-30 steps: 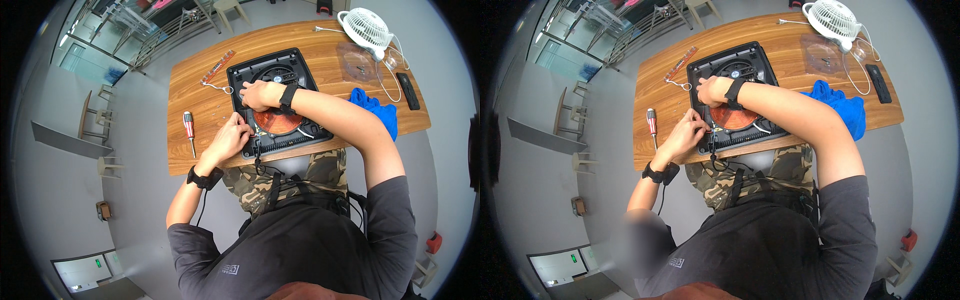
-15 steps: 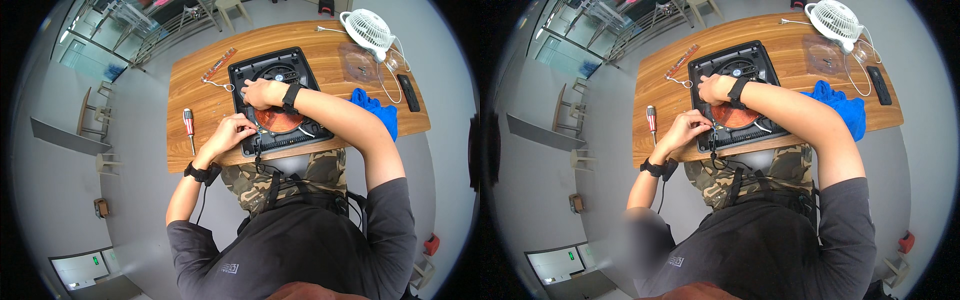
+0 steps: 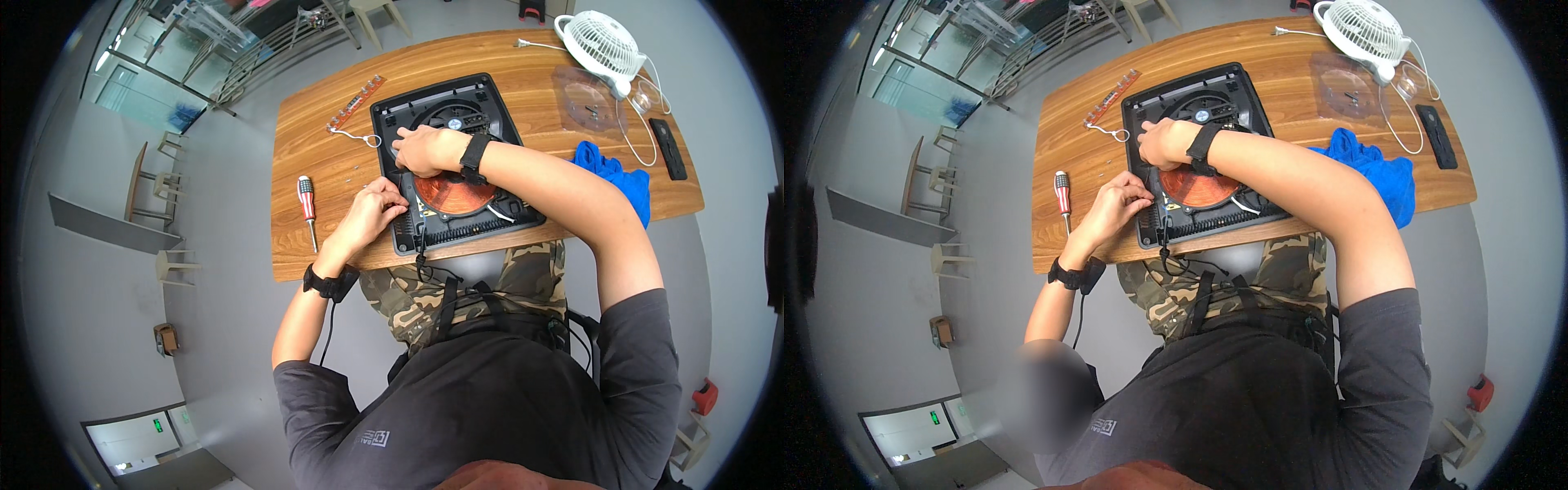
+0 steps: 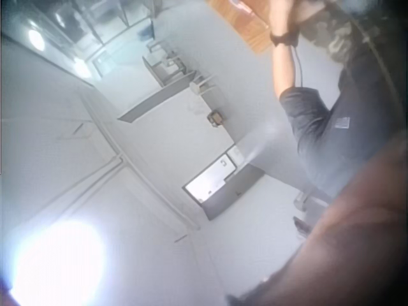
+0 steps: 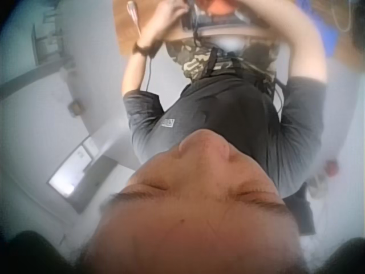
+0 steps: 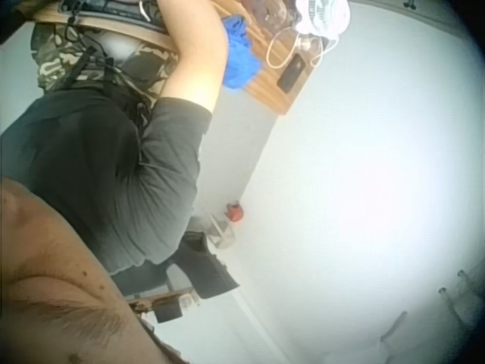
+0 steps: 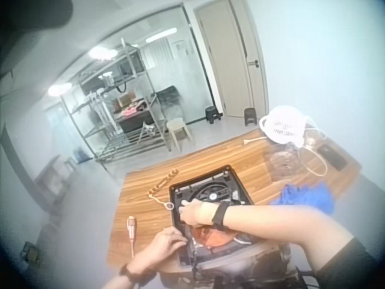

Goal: The person uses a screwdriver to tighten screws on a black electronic device with a copper-colored circular component. They then place a small black fan onto the device and secure it with screws.

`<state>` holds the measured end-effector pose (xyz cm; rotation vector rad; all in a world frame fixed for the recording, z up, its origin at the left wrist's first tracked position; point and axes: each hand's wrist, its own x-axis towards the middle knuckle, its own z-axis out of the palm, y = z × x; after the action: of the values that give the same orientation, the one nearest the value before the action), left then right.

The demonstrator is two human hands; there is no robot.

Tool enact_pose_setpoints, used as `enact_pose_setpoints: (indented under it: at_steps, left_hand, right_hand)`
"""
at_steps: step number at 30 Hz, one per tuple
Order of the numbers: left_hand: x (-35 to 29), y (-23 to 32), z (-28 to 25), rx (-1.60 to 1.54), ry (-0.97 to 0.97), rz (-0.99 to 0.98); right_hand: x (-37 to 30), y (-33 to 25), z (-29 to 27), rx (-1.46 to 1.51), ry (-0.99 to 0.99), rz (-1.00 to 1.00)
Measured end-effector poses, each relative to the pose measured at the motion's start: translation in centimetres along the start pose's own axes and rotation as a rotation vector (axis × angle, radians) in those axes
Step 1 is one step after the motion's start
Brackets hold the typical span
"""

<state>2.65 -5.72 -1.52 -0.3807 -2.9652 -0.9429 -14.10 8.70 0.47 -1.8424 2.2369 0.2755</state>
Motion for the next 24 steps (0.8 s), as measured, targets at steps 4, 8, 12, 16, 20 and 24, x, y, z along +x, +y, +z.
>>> enact_pose_setpoints:
  at_steps: [4,8,12,16,20,24]
  left_hand:
    - [-0.1,0.0,0.0,0.011,0.008,0.011]
    - [0.3,0.5,0.1,0.097,0.032,0.043]
    - [0.3,0.4,0.0,0.128,0.068,0.019]
    - [0.2,0.5,-0.3,0.210,0.047,0.013]
    - [0.7,1.0,-0.2,0.230,0.037,0.007]
    - [0.9,-0.3,0.6,0.059,0.114,-0.024]
  right_hand:
    - [0.0,0.0,0.3,0.004,0.035,-0.017]
    - [0.9,0.7,1.6,0.019,0.092,-0.016]
    - [0.7,0.4,1.2,0.006,0.080,-0.015]
    - [-0.1,0.1,0.3,-0.009,0.026,-0.018]
    - [-0.2,0.1,0.2,0.000,0.014,-0.001]
    - [0.4,0.2,0.8,0.027,0.075,-0.005]
